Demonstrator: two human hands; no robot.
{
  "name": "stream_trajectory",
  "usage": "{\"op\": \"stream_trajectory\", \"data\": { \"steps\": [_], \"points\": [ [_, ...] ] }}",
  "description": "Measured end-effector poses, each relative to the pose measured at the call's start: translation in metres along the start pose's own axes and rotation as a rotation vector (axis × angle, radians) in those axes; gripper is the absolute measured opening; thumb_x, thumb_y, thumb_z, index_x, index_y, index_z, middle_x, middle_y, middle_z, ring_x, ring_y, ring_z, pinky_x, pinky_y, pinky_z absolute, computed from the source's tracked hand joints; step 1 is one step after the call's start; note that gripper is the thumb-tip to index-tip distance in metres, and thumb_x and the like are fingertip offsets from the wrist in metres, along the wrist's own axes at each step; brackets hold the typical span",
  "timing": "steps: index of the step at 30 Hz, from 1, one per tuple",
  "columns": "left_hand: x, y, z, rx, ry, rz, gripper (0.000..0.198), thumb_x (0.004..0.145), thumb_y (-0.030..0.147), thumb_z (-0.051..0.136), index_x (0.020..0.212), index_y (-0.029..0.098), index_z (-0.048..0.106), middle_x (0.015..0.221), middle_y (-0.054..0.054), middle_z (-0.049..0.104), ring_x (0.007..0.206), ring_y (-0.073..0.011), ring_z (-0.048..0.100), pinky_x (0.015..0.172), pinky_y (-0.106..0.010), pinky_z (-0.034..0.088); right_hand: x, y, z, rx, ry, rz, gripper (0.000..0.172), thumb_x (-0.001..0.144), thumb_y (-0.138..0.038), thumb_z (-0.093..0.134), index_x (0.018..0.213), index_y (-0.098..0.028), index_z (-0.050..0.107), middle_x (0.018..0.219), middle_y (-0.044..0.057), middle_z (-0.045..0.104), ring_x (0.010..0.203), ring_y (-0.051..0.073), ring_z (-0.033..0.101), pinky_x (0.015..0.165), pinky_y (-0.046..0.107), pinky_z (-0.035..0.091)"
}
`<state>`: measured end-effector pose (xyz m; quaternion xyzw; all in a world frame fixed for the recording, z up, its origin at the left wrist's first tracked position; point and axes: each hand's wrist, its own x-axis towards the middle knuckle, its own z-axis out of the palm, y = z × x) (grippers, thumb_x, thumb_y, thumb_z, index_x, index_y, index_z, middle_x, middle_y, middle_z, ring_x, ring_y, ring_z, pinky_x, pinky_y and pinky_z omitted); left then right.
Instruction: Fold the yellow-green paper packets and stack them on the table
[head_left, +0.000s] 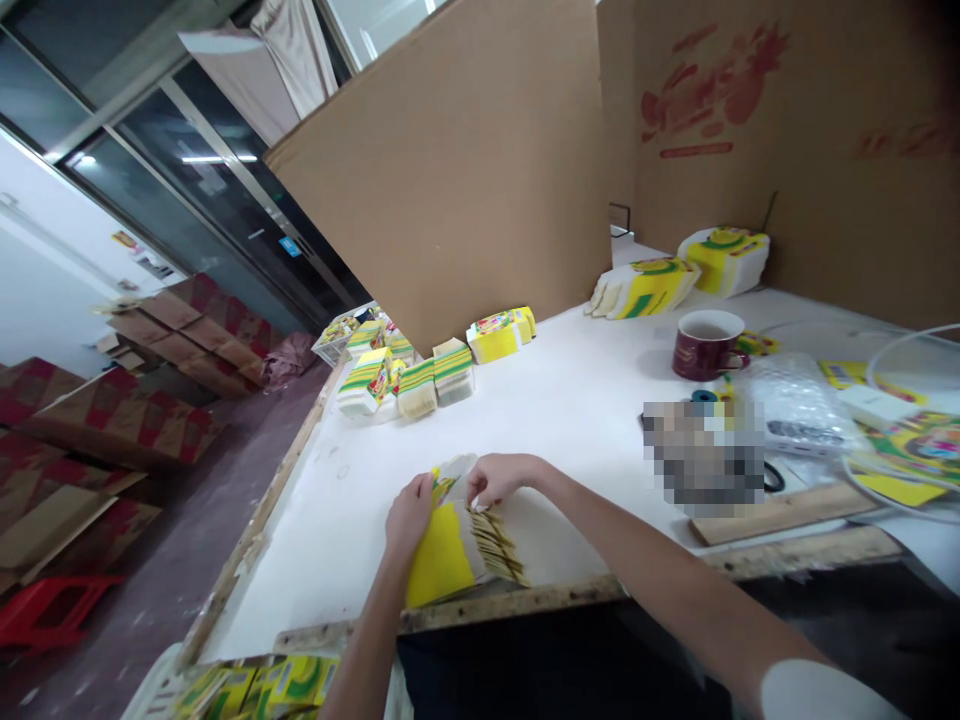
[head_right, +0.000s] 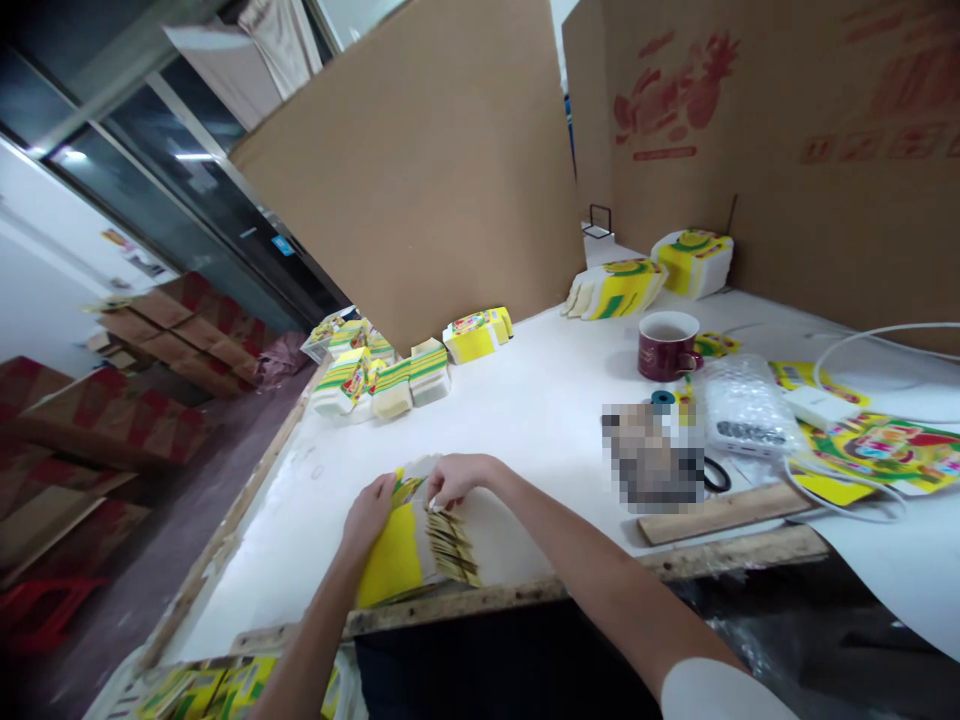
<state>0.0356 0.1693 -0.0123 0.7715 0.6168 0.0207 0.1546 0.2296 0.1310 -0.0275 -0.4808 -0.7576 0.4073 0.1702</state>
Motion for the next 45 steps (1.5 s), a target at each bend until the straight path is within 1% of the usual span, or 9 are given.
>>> {"op": "stream_trajectory", "data": {
  "steps": [2,6,9,13,16,26,30,38,45],
  "points": [
    [0.000,0.000,0.001,0.020,0.004,-0.003,0.041,0.090,0.042,0.024,0.102,0.023,0.058,0.106,-0.009,0.066,0.099,-0.0235,0.059,0.078,-0.032,0.041,0.001,-0.002,0.000,-0.031,0.080,0.002,0.018,0.071,-0.022,0.067,0.088,-0.017,0.070,0.074,-0.002,0.067,0.069,0.012,0.062,0.063,0.020,0.046],
    [0.001,-0.001,0.002,0.048,0.005,-0.011,0.039,0.090,0.041,0.024,0.099,0.024,0.058,0.104,-0.008,0.067,0.096,-0.0240,0.060,0.077,-0.032,0.041,0.008,-0.003,0.006,-0.137,0.366,0.049,0.034,0.082,-0.016,0.049,0.114,-0.017,0.059,0.098,0.005,0.065,0.089,0.015,0.059,0.076,0.024,0.042],
    [0.002,-0.001,0.003,0.059,0.005,-0.017,0.038,0.090,0.041,0.024,0.097,0.025,0.058,0.102,-0.008,0.067,0.096,-0.0240,0.060,0.076,-0.031,0.041,0.010,0.000,0.012,-0.232,0.467,0.084,0.038,0.083,-0.012,0.042,0.117,-0.020,0.056,0.105,0.009,0.060,0.093,0.018,0.057,0.079,0.027,0.041],
    [0.002,0.000,0.003,0.065,0.005,-0.022,0.038,0.091,0.040,0.024,0.098,0.024,0.058,0.103,-0.007,0.067,0.097,-0.0228,0.060,0.077,-0.030,0.040,0.011,0.002,0.018,-0.345,0.475,0.078,0.035,0.082,-0.010,0.042,0.107,-0.022,0.062,0.102,0.008,0.057,0.089,0.018,0.057,0.074,0.026,0.042],
    [0.002,0.001,0.004,0.067,0.005,-0.026,0.038,0.091,0.040,0.024,0.101,0.025,0.058,0.104,-0.007,0.067,0.099,-0.0217,0.059,0.078,-0.030,0.040,0.012,-0.001,0.019,-0.411,0.476,0.060,0.028,0.084,-0.013,0.042,0.101,-0.021,0.063,0.102,0.009,0.055,0.093,0.019,0.054,0.074,0.026,0.042],
    [0.001,0.003,0.002,0.090,0.011,-0.032,0.038,0.091,0.039,0.024,0.101,0.025,0.058,0.104,-0.007,0.067,0.098,-0.0221,0.060,0.078,-0.031,0.041,0.013,-0.017,0.027,-0.534,0.505,0.093,0.026,0.088,-0.013,0.038,0.097,-0.015,0.062,0.101,0.012,0.055,0.093,0.022,0.050,0.079,0.031,0.040],
    [-0.001,0.004,0.002,0.099,0.008,-0.031,0.040,0.091,0.040,0.022,0.100,0.025,0.057,0.104,-0.007,0.066,0.096,-0.0230,0.061,0.077,-0.032,0.041,0.015,-0.019,0.031,-0.536,0.528,0.130,0.025,0.088,-0.014,0.038,0.095,-0.014,0.061,0.099,0.012,0.056,0.093,0.023,0.052,0.081,0.032,0.039],
    [-0.001,0.004,0.002,0.117,-0.002,-0.051,0.040,0.091,0.042,0.021,0.101,0.026,0.056,0.103,-0.008,0.067,0.097,-0.0234,0.060,0.077,-0.032,0.041,0.028,-0.018,0.029,-0.483,0.567,0.229,0.022,0.085,-0.009,0.039,0.099,-0.014,0.055,0.098,0.010,0.058,0.087,0.019,0.057,0.075,0.028,0.041],
    [0.000,0.004,0.003,0.136,-0.047,-0.044,0.042,0.091,0.043,0.018,0.104,0.025,0.053,0.103,-0.009,0.066,0.096,-0.0242,0.061,0.075,-0.032,0.041,0.037,-0.018,0.033,-0.414,0.564,0.308,0.021,0.082,-0.017,0.047,0.103,-0.016,0.049,0.101,0.009,0.056,0.089,0.019,0.058,0.073,0.026,0.043]
  ]
}}
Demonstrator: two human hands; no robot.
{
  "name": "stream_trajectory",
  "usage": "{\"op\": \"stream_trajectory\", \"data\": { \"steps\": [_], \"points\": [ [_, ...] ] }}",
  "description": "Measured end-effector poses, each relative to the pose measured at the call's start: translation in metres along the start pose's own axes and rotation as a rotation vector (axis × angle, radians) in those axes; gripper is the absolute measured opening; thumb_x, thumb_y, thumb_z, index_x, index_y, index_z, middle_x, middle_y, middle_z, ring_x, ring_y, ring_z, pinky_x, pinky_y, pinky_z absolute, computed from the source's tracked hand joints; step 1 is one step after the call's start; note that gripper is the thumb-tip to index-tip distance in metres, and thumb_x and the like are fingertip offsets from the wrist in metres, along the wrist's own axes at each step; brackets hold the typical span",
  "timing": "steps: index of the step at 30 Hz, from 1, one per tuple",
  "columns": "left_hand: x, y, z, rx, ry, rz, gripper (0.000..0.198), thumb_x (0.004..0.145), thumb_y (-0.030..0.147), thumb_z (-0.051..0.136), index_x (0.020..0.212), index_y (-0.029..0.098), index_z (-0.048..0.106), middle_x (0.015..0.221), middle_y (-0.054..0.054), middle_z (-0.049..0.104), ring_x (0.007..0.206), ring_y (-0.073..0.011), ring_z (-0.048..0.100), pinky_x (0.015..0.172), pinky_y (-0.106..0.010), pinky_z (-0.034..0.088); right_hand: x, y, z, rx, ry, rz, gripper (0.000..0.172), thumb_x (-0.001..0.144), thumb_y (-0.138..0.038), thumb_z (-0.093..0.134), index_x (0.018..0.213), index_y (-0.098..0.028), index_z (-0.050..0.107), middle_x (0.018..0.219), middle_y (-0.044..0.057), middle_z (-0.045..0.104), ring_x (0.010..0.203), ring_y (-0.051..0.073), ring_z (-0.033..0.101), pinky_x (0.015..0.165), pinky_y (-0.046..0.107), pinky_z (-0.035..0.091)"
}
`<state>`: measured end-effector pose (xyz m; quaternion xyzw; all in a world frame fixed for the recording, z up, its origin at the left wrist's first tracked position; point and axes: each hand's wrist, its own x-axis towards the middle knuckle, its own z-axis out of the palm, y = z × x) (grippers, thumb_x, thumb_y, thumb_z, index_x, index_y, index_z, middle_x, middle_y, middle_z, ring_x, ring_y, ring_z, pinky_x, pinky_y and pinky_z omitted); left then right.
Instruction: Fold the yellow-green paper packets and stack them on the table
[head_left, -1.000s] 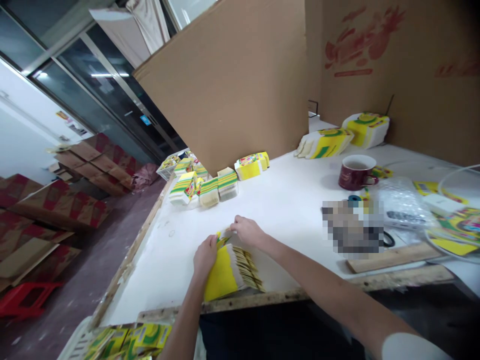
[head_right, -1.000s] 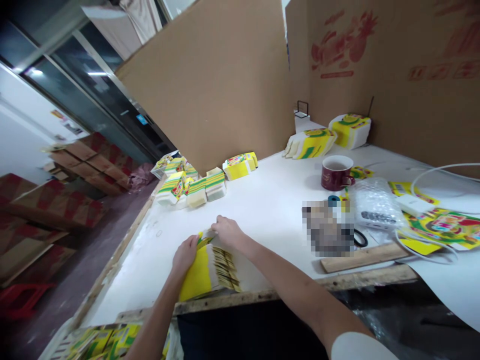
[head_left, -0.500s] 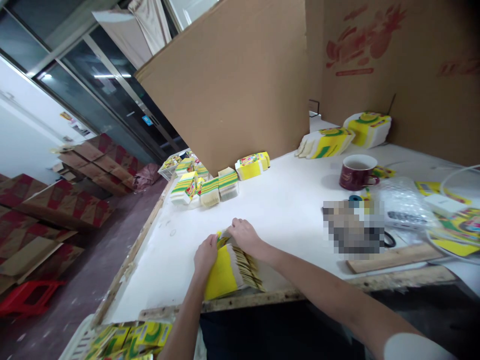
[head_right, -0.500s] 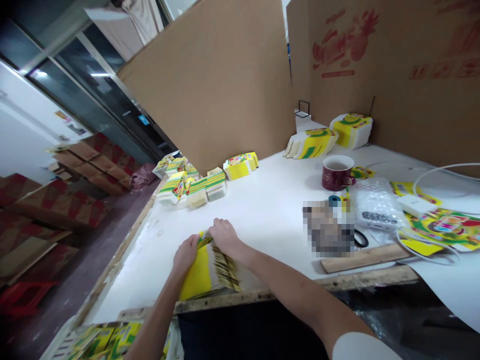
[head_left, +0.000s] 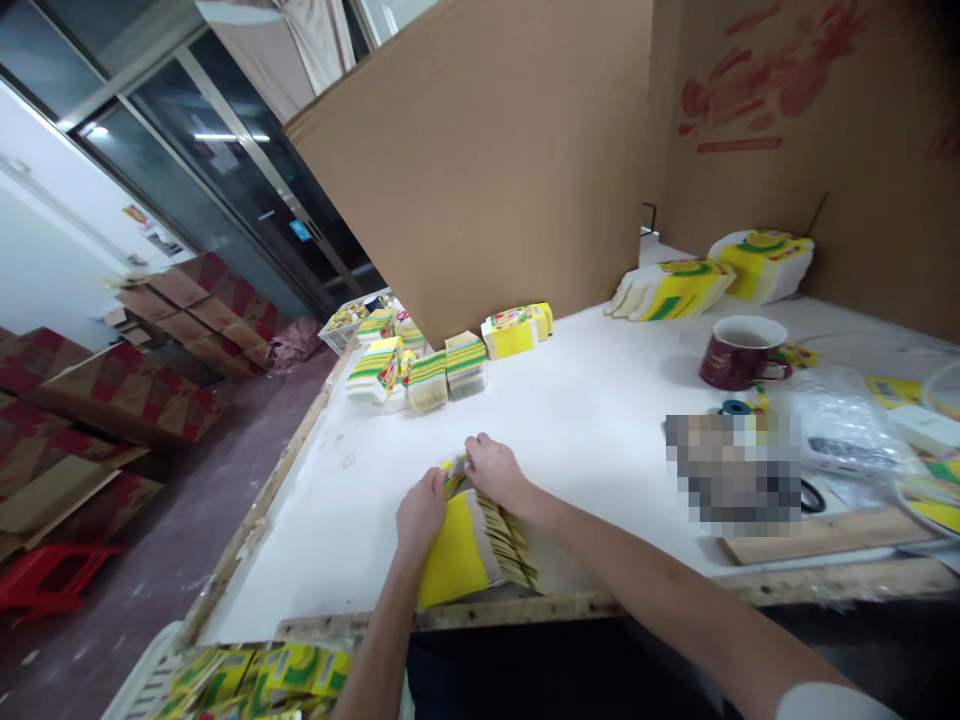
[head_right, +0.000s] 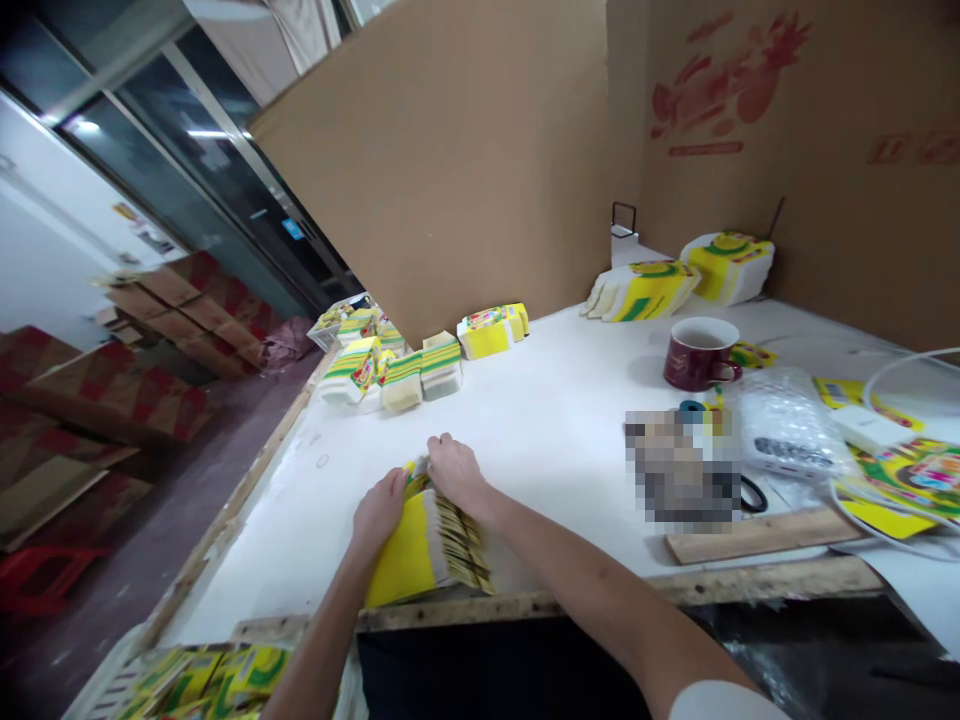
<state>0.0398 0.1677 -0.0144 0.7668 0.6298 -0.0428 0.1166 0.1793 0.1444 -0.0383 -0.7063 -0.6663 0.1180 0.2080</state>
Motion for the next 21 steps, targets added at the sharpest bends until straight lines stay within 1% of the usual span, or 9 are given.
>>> {"op": "stream_trajectory", "data": {
  "steps": [5,7,11,17,21],
  "points": [
    [-0.005,0.002,-0.002,0.006,0.018,0.029,0.036,0.091,0.039,0.021,0.106,0.025,0.052,0.099,-0.006,0.068,0.092,-0.0218,0.062,0.072,-0.029,0.041,0.002,-0.003,0.001,0.032,0.032,0.058,0.024,0.080,-0.015,0.048,0.104,-0.015,0.047,0.107,0.010,0.051,0.081,0.016,0.060,0.065,0.024,0.043],
    [-0.006,0.002,-0.002,-0.004,0.033,0.041,0.035,0.091,0.038,0.023,0.105,0.025,0.052,0.096,-0.005,0.069,0.089,-0.0210,0.063,0.070,-0.028,0.041,0.003,-0.004,0.002,0.034,0.042,0.066,0.022,0.079,-0.013,0.048,0.101,-0.015,0.049,0.103,0.009,0.053,0.078,0.017,0.061,0.062,0.024,0.043],
    [-0.008,0.002,-0.001,-0.032,0.063,0.055,0.036,0.091,0.037,0.023,0.104,0.024,0.053,0.097,-0.005,0.069,0.090,-0.0217,0.063,0.069,-0.028,0.041,0.005,-0.004,0.006,0.016,0.050,0.062,0.019,0.079,-0.012,0.047,0.097,-0.015,0.053,0.095,0.008,0.057,0.079,0.018,0.062,0.064,0.025,0.042],
    [-0.011,0.001,-0.001,-0.064,0.074,0.055,0.034,0.090,0.036,0.024,0.102,0.024,0.054,0.098,-0.005,0.068,0.090,-0.0202,0.063,0.070,-0.028,0.040,0.004,-0.004,0.006,-0.008,0.043,0.069,0.020,0.081,-0.012,0.046,0.096,-0.017,0.057,0.097,0.009,0.057,0.081,0.018,0.062,0.064,0.025,0.041],
    [-0.012,0.000,0.000,-0.081,0.091,0.055,0.035,0.090,0.035,0.023,0.099,0.024,0.055,0.095,-0.005,0.068,0.088,-0.0210,0.063,0.069,-0.029,0.040,0.002,-0.004,0.004,-0.013,0.021,0.056,0.021,0.082,-0.014,0.044,0.093,-0.016,0.062,0.093,0.010,0.061,0.083,0.020,0.063,0.067,0.026,0.042]
  ]
}}
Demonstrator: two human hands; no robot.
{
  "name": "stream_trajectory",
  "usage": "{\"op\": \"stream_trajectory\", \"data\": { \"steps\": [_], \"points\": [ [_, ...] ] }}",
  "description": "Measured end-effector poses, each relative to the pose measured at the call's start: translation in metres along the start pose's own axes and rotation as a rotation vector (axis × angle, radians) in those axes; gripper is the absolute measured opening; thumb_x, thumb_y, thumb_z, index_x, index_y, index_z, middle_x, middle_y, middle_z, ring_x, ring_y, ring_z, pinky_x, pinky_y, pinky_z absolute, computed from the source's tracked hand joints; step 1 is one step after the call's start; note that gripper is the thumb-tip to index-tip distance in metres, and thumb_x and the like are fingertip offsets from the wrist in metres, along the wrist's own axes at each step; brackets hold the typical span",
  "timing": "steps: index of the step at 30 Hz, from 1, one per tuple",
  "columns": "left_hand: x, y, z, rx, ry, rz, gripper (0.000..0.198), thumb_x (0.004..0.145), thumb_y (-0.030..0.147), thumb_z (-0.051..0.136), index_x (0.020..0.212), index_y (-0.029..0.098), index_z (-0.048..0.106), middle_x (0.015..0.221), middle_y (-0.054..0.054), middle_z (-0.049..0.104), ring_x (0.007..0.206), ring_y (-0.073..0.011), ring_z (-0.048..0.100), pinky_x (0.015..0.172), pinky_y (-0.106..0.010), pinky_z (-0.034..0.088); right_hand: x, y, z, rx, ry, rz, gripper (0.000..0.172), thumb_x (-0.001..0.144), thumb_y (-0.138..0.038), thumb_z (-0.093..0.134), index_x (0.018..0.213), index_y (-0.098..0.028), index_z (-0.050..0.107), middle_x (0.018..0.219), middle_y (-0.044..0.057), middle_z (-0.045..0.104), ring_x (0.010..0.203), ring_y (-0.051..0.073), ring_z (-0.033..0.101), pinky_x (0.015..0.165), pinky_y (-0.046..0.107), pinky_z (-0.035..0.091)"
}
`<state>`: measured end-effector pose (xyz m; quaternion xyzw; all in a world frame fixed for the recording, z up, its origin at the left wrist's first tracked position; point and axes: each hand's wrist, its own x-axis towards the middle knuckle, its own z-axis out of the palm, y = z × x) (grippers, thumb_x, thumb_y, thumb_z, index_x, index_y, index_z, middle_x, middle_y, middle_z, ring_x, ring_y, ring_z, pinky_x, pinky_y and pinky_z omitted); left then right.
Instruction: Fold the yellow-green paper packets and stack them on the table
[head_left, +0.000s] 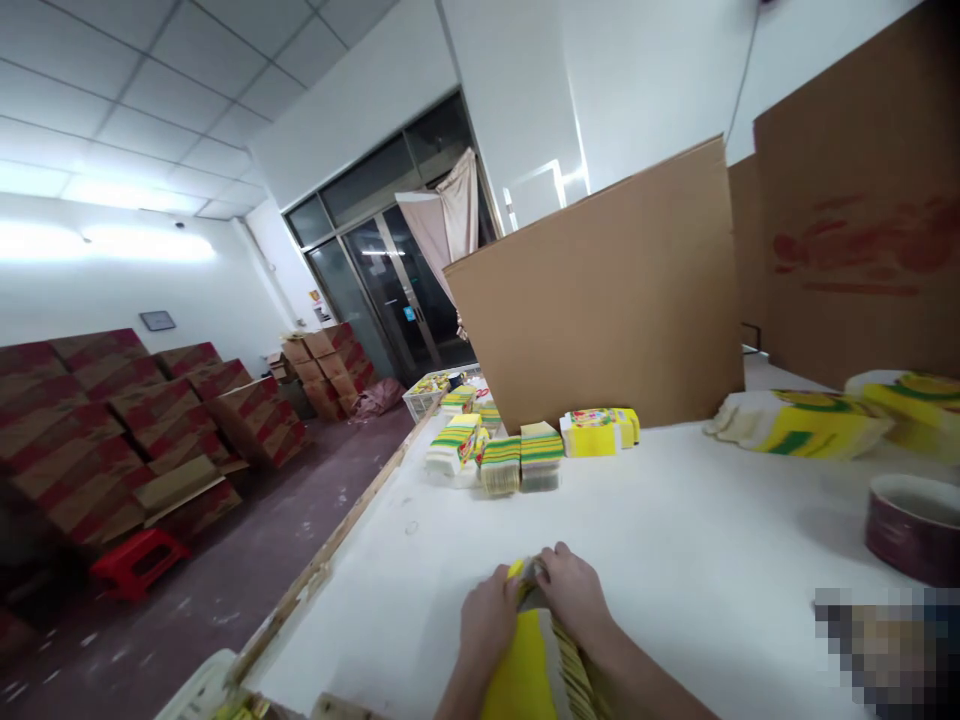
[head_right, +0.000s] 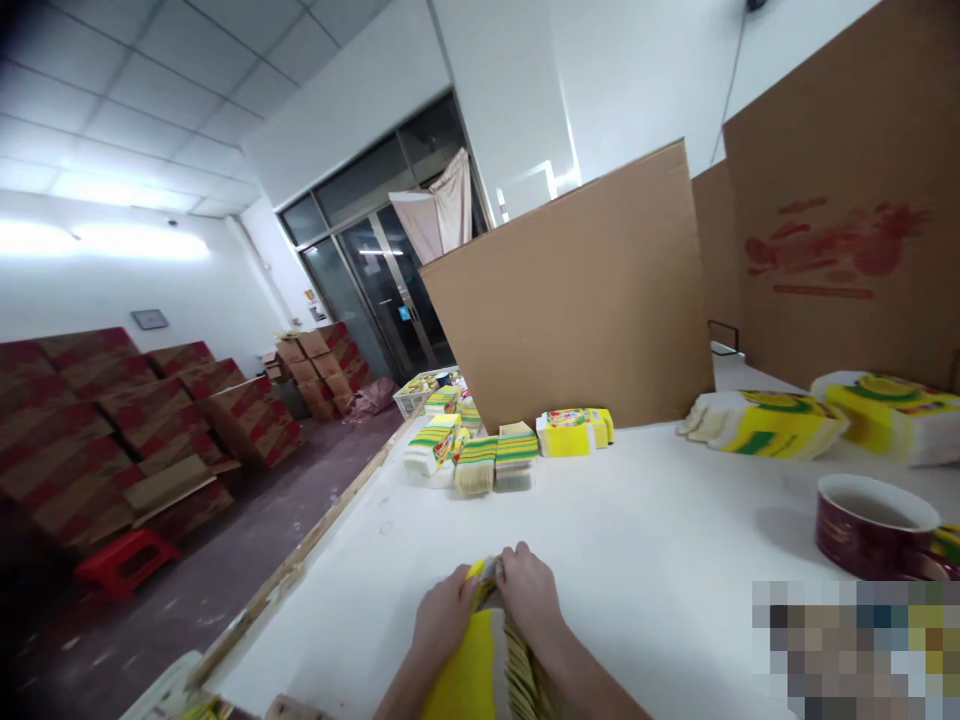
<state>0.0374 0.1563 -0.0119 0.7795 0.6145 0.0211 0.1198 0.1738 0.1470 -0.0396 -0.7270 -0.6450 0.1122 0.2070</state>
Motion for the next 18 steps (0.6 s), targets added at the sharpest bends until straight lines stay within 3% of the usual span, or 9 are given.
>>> {"op": "stream_trajectory", "data": {
  "steps": [11,18],
  "points": [
    [0.000,-0.003,0.004,-0.031,0.016,0.020,0.035,0.090,0.034,0.024,0.099,0.023,0.056,0.095,-0.006,0.068,0.087,-0.0204,0.062,0.069,-0.028,0.040,0.001,-0.002,0.011,0.087,-0.127,0.033,0.034,0.086,-0.016,0.034,0.090,-0.007,0.067,0.093,0.020,0.068,0.087,0.026,0.064,0.073,0.032,0.043],
    [0.001,-0.005,0.004,-0.018,0.003,0.061,0.032,0.089,0.036,0.027,0.096,0.027,0.057,0.094,-0.002,0.069,0.088,-0.0199,0.062,0.070,-0.028,0.039,0.005,-0.001,0.018,0.346,-0.248,-0.083,0.030,0.079,-0.013,0.041,0.081,-0.016,0.070,0.084,0.004,0.072,0.078,0.015,0.065,0.065,0.021,0.043]
  ]
}}
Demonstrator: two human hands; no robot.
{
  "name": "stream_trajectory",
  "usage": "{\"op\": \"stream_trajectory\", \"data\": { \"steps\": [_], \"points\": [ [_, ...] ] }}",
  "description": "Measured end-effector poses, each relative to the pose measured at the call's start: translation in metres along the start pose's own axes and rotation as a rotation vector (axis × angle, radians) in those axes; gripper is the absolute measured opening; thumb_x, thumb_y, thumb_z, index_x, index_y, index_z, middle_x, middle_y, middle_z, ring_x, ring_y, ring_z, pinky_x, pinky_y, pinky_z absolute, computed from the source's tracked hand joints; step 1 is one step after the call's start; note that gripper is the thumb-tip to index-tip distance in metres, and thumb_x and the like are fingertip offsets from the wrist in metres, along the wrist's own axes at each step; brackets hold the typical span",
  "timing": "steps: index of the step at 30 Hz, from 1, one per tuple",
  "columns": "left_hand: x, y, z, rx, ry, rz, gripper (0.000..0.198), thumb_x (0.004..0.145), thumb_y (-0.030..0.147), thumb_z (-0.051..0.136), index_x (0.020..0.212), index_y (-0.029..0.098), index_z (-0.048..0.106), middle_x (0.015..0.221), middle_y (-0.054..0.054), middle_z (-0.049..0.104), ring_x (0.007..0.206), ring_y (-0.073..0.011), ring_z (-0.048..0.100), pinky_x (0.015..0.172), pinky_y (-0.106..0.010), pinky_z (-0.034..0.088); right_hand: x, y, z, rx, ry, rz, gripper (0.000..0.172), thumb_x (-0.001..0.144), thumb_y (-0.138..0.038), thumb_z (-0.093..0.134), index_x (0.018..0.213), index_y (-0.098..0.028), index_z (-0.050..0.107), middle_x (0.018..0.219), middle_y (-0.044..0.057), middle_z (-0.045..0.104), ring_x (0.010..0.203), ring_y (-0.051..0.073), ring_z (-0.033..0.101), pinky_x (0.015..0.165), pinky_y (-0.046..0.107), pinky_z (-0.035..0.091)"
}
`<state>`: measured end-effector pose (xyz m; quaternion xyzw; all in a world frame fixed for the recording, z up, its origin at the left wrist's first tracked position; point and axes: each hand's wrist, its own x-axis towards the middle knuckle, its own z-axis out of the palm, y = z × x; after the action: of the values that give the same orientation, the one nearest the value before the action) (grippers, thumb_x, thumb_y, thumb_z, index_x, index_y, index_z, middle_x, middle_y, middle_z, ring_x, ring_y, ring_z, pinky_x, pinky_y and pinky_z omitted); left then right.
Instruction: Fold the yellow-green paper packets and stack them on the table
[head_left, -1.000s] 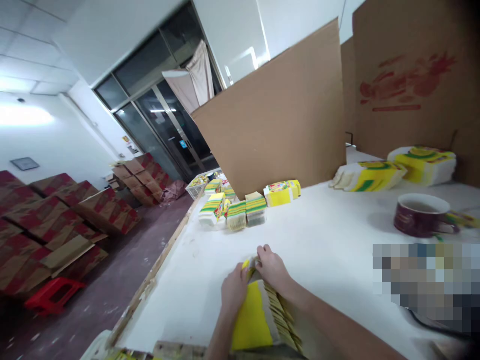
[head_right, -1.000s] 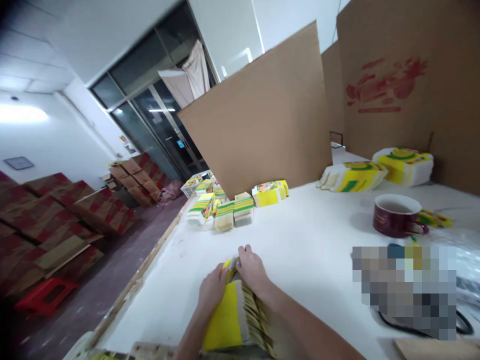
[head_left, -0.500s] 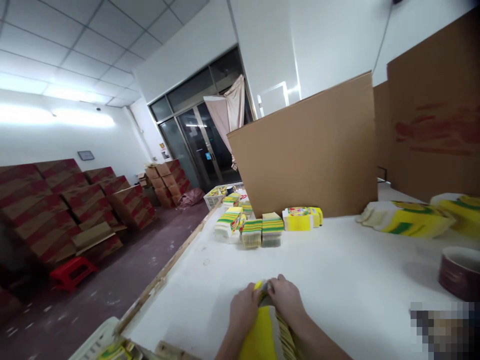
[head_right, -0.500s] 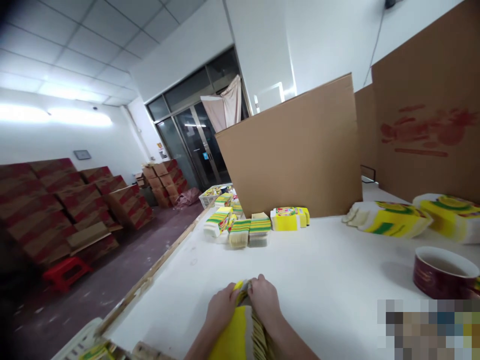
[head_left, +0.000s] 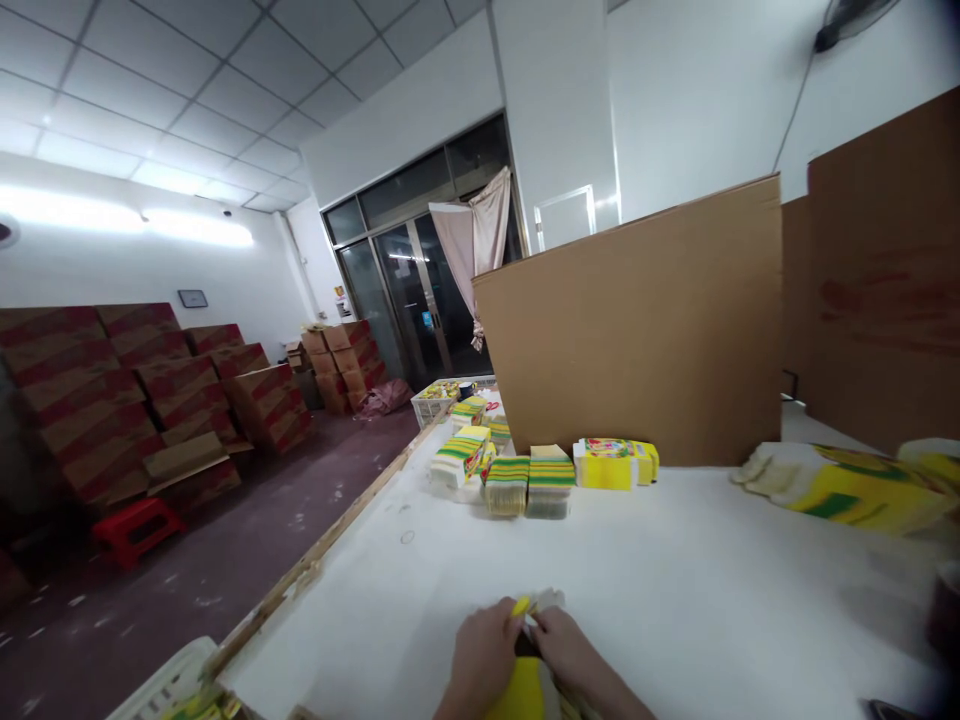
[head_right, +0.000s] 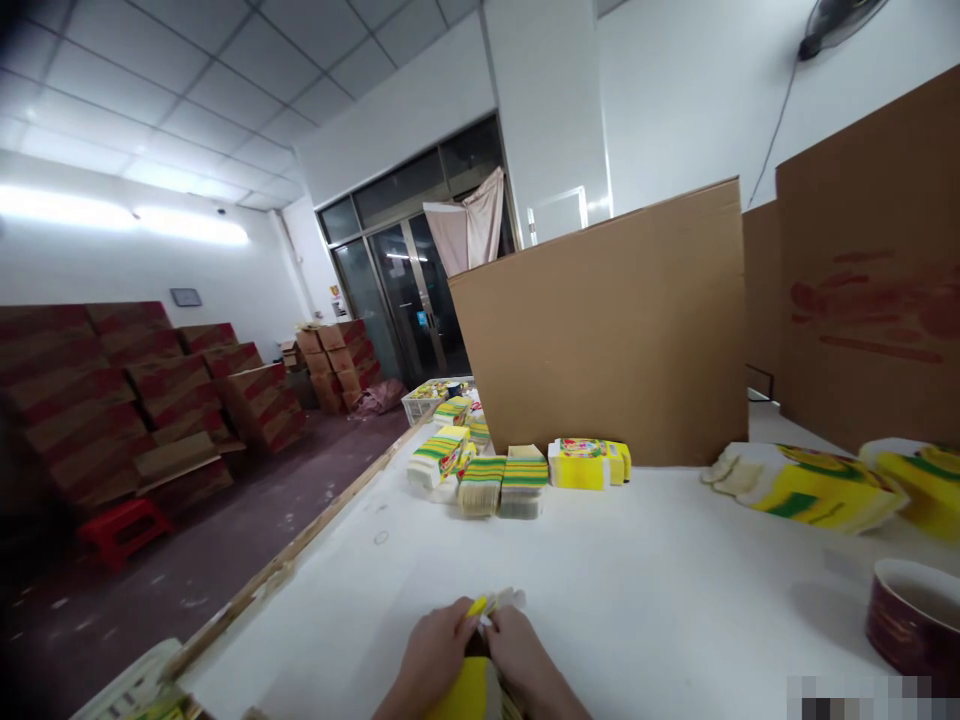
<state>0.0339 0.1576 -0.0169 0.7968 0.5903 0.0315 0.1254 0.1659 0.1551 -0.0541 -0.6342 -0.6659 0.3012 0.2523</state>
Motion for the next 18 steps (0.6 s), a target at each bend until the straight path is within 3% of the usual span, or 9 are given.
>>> {"op": "stream_trajectory", "data": {
  "steps": [5,9,12,16,18],
  "points": [
    [0.000,0.001,0.001,-0.014,0.004,-0.013,0.031,0.088,0.035,0.029,0.097,0.026,0.058,0.095,-0.002,0.068,0.089,-0.0196,0.061,0.072,-0.027,0.039,0.001,0.002,0.000,0.028,0.018,0.025,0.024,0.075,-0.017,0.046,0.073,-0.015,0.070,0.073,0.004,0.071,0.071,0.017,0.064,0.060,0.022,0.042],
    [0.002,0.002,0.003,-0.041,0.032,-0.036,0.042,0.091,0.039,0.019,0.092,0.026,0.059,0.091,-0.003,0.069,0.086,-0.0193,0.062,0.070,-0.028,0.039,-0.004,0.006,-0.004,-0.028,0.140,0.053,0.023,0.075,-0.023,0.047,0.082,-0.014,0.067,0.084,0.010,0.070,0.080,0.023,0.064,0.069,0.029,0.043],
    [0.003,0.003,0.003,-0.062,0.050,-0.052,0.045,0.091,0.039,0.016,0.089,0.026,0.059,0.091,-0.003,0.069,0.085,-0.0191,0.062,0.070,-0.028,0.040,-0.010,0.011,-0.010,-0.053,0.197,0.046,0.026,0.075,-0.015,0.042,0.088,-0.016,0.065,0.089,0.010,0.069,0.085,0.022,0.063,0.074,0.030,0.043],
    [0.005,0.003,0.002,-0.094,0.052,-0.064,0.041,0.090,0.038,0.022,0.088,0.025,0.061,0.094,-0.004,0.069,0.089,-0.0196,0.062,0.073,-0.028,0.040,-0.015,0.018,-0.019,0.040,0.176,-0.103,0.038,0.068,-0.004,0.037,0.088,-0.020,0.065,0.088,0.002,0.070,0.084,0.015,0.063,0.075,0.022,0.043],
    [0.007,0.003,0.001,-0.109,0.051,-0.066,0.041,0.090,0.039,0.024,0.088,0.025,0.063,0.097,-0.004,0.069,0.092,-0.0196,0.061,0.075,-0.028,0.040,-0.017,0.022,-0.024,0.141,0.116,-0.172,0.036,0.066,-0.006,0.038,0.080,-0.020,0.068,0.082,0.001,0.071,0.080,0.016,0.063,0.073,0.022,0.044]
  ]
}}
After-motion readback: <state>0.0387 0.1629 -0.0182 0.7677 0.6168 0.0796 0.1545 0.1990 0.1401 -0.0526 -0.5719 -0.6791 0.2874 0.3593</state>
